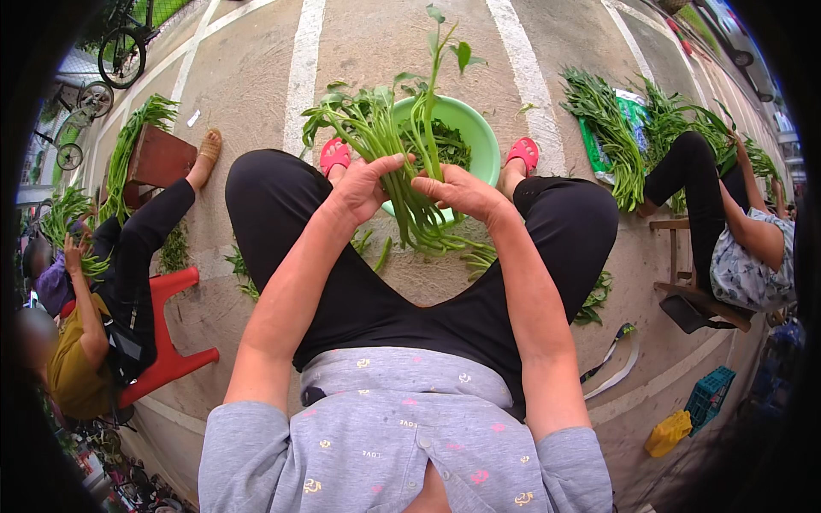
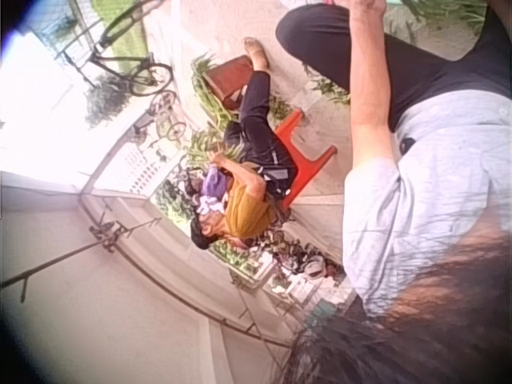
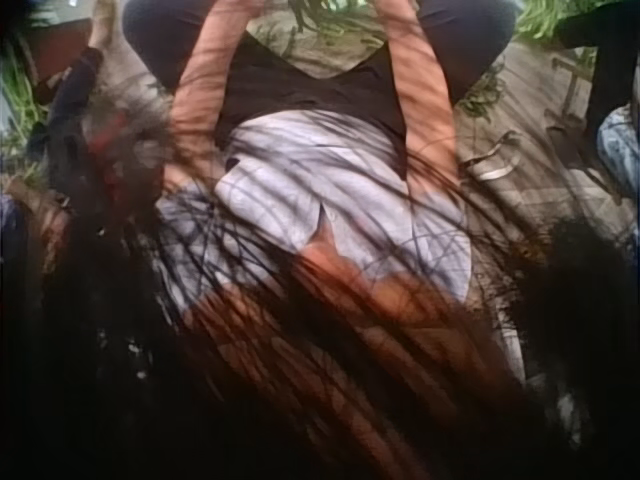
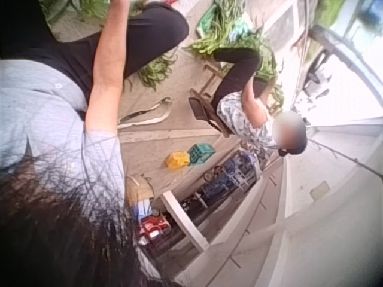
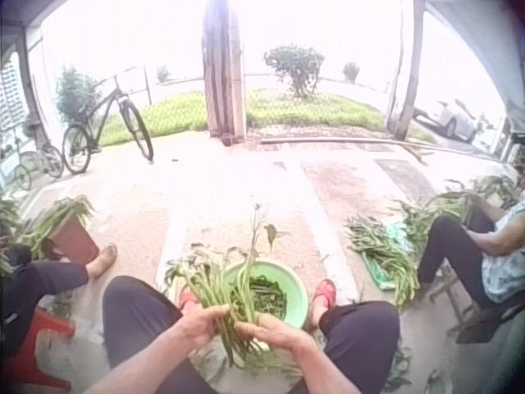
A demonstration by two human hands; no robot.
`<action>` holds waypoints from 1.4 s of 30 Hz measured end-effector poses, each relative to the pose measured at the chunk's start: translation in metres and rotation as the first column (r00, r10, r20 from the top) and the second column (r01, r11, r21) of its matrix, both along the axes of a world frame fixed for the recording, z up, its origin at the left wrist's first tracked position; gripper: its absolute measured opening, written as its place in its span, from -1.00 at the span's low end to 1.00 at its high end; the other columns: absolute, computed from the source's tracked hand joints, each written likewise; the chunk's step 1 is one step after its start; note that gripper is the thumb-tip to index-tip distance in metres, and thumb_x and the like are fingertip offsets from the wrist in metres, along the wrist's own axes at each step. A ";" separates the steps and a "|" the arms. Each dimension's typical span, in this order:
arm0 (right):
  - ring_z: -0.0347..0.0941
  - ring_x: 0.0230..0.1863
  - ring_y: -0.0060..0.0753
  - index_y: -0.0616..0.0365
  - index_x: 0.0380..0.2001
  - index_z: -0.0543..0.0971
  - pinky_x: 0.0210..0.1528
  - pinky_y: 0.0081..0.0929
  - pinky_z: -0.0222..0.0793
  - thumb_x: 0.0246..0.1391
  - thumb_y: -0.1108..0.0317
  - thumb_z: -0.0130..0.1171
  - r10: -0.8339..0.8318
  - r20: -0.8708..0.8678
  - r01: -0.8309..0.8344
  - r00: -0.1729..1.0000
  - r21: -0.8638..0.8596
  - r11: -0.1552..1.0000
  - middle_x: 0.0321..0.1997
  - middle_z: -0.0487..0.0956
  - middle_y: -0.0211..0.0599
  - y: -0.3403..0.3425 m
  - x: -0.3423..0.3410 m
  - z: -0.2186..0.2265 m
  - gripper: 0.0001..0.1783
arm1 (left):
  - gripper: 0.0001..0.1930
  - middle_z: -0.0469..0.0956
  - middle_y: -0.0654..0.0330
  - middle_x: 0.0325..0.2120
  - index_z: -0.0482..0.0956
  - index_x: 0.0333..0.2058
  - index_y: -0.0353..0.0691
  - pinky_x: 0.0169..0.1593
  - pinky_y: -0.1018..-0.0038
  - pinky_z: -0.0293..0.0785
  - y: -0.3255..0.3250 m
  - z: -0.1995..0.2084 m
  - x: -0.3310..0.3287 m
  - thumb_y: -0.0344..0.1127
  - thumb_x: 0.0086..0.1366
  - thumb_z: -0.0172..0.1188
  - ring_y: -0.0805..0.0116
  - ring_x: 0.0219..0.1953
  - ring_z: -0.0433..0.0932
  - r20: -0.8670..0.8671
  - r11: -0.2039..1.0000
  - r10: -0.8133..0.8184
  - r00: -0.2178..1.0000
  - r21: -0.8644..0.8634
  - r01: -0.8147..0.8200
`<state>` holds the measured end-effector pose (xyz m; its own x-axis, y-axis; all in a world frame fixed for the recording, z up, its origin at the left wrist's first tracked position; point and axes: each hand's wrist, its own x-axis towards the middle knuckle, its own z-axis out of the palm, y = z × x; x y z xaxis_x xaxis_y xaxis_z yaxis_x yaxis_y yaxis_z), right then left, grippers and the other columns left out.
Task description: The person sits on the ground and plucks the leaves and stems of green vegetables by hand, placing the edible parts into a green plastic bowl and keeping the remainder in bundles.
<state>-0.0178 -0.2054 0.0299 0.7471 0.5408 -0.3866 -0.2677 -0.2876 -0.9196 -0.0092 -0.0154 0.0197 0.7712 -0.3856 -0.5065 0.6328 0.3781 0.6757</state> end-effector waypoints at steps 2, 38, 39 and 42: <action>0.26 -0.47 -0.61 0.17 -0.15 0.43 -0.41 -0.60 0.23 0.06 0.07 0.01 0.075 -0.027 -0.075 0.997 -0.017 0.997 -0.48 0.42 -0.47 0.000 -0.002 0.002 -0.59 | -0.66 0.50 0.20 -0.26 0.37 -0.11 -0.21 -0.08 0.33 0.38 0.000 -0.004 0.000 -0.32 0.13 0.15 0.35 -0.19 0.47 -0.014 0.998 -0.044 0.999 -0.039 0.044; 0.35 -0.08 -0.41 0.18 0.00 0.31 0.00 -0.49 0.21 -0.06 0.26 0.06 0.365 0.006 -0.365 0.931 0.055 0.929 -0.12 0.46 -0.20 -0.005 -0.003 -0.009 -0.49 | -0.67 0.48 0.14 -0.24 0.39 -0.13 -0.25 -0.03 0.28 0.37 0.000 0.006 0.002 -0.26 0.15 0.13 0.28 -0.17 0.47 -0.021 0.977 0.080 0.997 -0.195 -0.083; 0.34 -0.08 -0.42 0.19 -0.01 0.31 0.00 -0.49 0.21 -0.07 0.27 0.06 0.349 -0.021 -0.347 0.937 0.073 0.935 -0.12 0.46 -0.20 -0.004 -0.004 -0.001 -0.49 | -0.70 0.49 0.14 -0.26 0.41 -0.16 -0.26 -0.06 0.29 0.39 0.000 0.008 0.002 -0.26 0.16 0.12 0.29 -0.21 0.48 -0.022 0.972 0.100 0.995 -0.213 -0.103; 0.34 -0.07 -0.40 0.23 -0.03 0.31 -0.01 -0.48 0.22 -0.11 0.28 0.07 0.353 -0.117 -0.355 0.928 0.004 0.935 -0.12 0.46 -0.20 -0.005 -0.003 -0.004 -0.48 | -0.69 0.50 0.15 -0.30 0.41 -0.17 -0.26 -0.10 0.29 0.42 -0.009 0.023 -0.002 -0.28 0.13 0.15 0.29 -0.24 0.49 0.031 0.959 0.050 0.998 -0.282 -0.040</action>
<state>-0.0207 -0.2101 0.0263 0.4585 0.7546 -0.4694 -0.2481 -0.3985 -0.8830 -0.0112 -0.0243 0.0429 0.8073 -0.4728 -0.3532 0.5872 0.5838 0.5607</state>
